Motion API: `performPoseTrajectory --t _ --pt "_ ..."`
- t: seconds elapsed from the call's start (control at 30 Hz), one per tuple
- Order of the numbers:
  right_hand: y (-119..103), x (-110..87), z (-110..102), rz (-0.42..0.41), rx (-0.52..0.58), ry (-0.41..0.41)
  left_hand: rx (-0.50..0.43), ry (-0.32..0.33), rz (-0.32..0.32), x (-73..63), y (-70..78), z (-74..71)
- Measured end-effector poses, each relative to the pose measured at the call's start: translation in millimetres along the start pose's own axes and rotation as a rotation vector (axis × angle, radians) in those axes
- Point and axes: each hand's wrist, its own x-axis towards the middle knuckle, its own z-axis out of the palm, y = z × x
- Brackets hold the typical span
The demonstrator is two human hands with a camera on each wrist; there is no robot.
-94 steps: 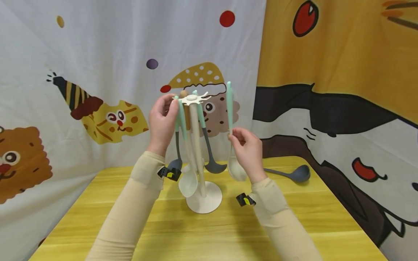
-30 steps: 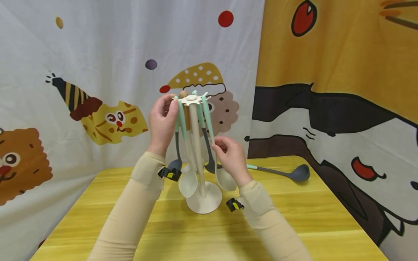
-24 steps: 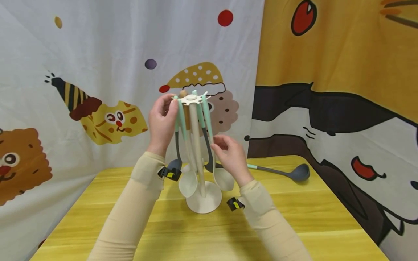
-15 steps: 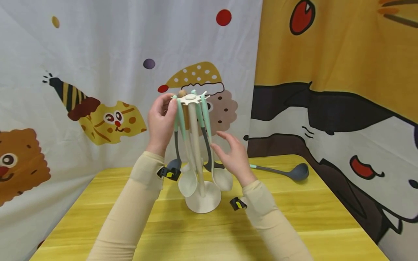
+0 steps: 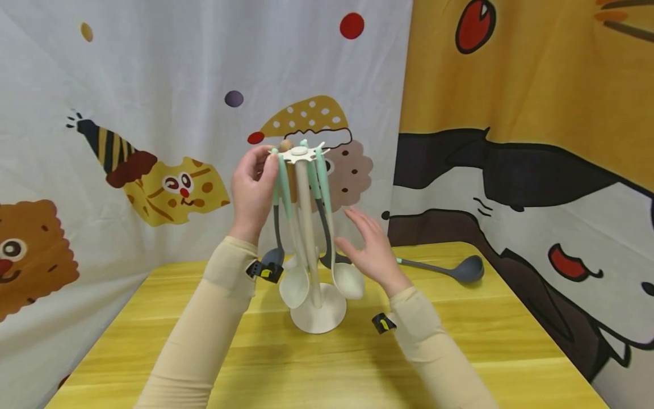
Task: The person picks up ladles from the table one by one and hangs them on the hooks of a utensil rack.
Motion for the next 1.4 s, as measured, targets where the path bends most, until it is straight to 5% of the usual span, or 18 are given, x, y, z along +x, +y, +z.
performPoseTrajectory --t 0.5,1.4 --pt "25.6 -9.3 -0.8 -0.056 -0.1 -0.095 0.006 0.008 -0.007 0.6 1.6 0.9" --pt "53.5 -25.1 -12.6 -0.018 -0.274 -0.247 -0.001 0.0 -0.01 0.5 2.2 0.3"
